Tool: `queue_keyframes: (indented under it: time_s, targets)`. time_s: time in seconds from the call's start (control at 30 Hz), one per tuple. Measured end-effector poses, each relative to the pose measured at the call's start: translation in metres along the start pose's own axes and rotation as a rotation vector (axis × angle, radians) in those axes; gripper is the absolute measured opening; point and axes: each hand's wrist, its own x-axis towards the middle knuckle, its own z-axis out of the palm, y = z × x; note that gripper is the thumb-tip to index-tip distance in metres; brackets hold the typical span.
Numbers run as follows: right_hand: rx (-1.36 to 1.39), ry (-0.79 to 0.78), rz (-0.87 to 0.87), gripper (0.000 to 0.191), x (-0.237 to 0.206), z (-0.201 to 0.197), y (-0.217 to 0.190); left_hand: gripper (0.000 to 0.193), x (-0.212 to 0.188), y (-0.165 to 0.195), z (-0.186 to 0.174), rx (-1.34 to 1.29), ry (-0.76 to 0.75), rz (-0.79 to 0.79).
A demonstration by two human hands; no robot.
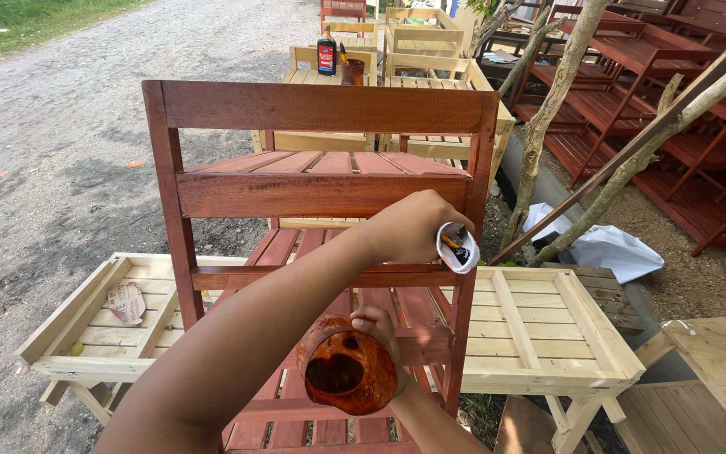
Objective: The person applies reddish-brown wood stain to a wooden chair using a cloth, dipping the cloth into a container of stain held in the other hand. They wipe the stain across the chair's backrest rails, seat slats, and frame, working over different surfaces of the chair.
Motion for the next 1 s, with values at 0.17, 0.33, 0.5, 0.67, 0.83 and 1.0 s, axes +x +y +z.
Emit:
queue_keyframes:
  time_s: [0.17,0.33,0.5,0.67,0.83,1.0]
  targets:
    - [-0.071,0.000,-0.048,0.058,0.008,0.005,0.004,0.025,-0.021,0.006,-0.015,-0.098,0.103,-0.200]
    - [-0.013,0.048,-0.012,0.059,0.005,0.008,0.014,0.028,-0.029,0.011,-0.006,-0.232,0.101,-0.321]
    - [0.030,0.116,0.078,0.051,0.009,0.008,0.022,0.024,-0.048,0.009,-0.014,-0.152,0.089,-0.641]
    - [-0.237,0.035,-0.204,0.091,0.030,0.015,0.003,0.029,-0.098,0.013,-0.047,-0.168,0.220,-0.746]
    - [-0.342,-0.003,-0.243,0.111,0.048,0.022,-0.022,0.029,-0.160,0.016,-0.088,-0.070,0.283,-0.920]
    - [-0.381,-0.008,-0.264,0.111,0.052,0.027,-0.023,0.029,-0.201,0.016,-0.121,0.019,0.328,-1.006]
